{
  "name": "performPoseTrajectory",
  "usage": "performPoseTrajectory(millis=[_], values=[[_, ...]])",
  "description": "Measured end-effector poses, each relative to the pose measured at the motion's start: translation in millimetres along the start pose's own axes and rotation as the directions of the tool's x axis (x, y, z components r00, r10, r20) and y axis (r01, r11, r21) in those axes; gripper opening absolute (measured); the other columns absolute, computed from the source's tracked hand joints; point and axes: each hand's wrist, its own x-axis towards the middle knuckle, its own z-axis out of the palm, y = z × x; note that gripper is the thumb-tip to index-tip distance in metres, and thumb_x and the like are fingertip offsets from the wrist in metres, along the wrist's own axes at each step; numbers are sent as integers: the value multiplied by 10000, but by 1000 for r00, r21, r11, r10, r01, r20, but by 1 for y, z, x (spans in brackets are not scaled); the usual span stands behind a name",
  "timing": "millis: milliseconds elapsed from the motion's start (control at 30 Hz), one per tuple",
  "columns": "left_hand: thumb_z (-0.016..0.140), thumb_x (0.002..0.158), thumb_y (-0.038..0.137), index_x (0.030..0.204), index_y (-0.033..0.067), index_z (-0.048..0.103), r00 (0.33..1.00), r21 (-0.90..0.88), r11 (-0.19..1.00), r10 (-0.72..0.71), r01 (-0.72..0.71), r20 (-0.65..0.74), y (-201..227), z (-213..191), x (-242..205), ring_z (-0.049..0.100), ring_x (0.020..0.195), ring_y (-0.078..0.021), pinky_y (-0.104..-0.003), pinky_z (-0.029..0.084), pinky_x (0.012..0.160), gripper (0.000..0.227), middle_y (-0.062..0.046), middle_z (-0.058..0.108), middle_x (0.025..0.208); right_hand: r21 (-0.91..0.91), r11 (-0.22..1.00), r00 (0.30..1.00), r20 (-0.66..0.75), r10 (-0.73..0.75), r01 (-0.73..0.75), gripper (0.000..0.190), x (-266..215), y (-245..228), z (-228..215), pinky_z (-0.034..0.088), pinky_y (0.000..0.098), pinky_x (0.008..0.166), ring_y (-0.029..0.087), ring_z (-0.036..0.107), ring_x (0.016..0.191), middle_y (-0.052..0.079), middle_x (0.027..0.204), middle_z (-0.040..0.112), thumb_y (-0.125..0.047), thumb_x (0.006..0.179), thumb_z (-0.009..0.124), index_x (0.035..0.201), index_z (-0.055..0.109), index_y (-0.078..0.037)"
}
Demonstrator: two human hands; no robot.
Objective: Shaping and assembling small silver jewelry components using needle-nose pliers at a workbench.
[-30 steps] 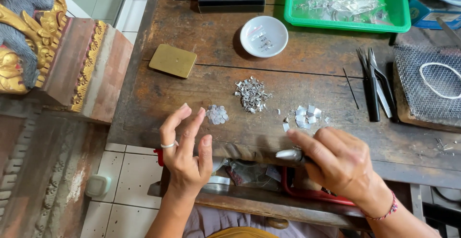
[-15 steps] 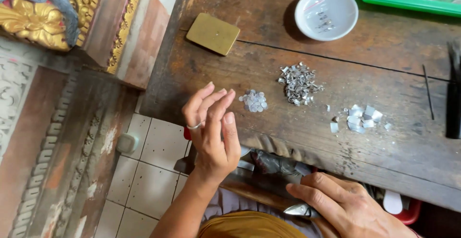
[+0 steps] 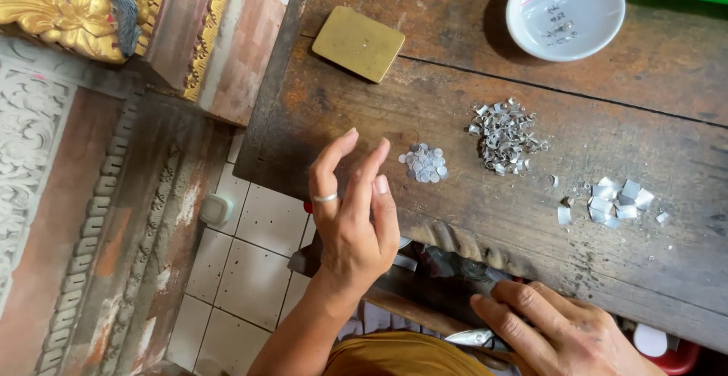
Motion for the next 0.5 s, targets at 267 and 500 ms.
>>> performPoseTrajectory(millis=[267,500], values=[[416,1057,336,1362,139,670,988,180,984,-18,-9,153,0,3,2,527,1381,-370,-521,347,1169,443,-177,552,1491,42,999,995,96,-17,13,418,4,3,-9,598,320,702,255,667,1012,157,1214,596,-266,1082,371,1378,544,-26],[389,1077,343,1356,25,666,994,219,975,15,-38,107,4,5,7,557,1315,-376,-493,411,1142,506,-211,527,1451,196,980,996,91,23,-40,402,5,0,-12,574,369,589,277,660,847,168,1186,568,-225,1082,350,1350,558,-9]])
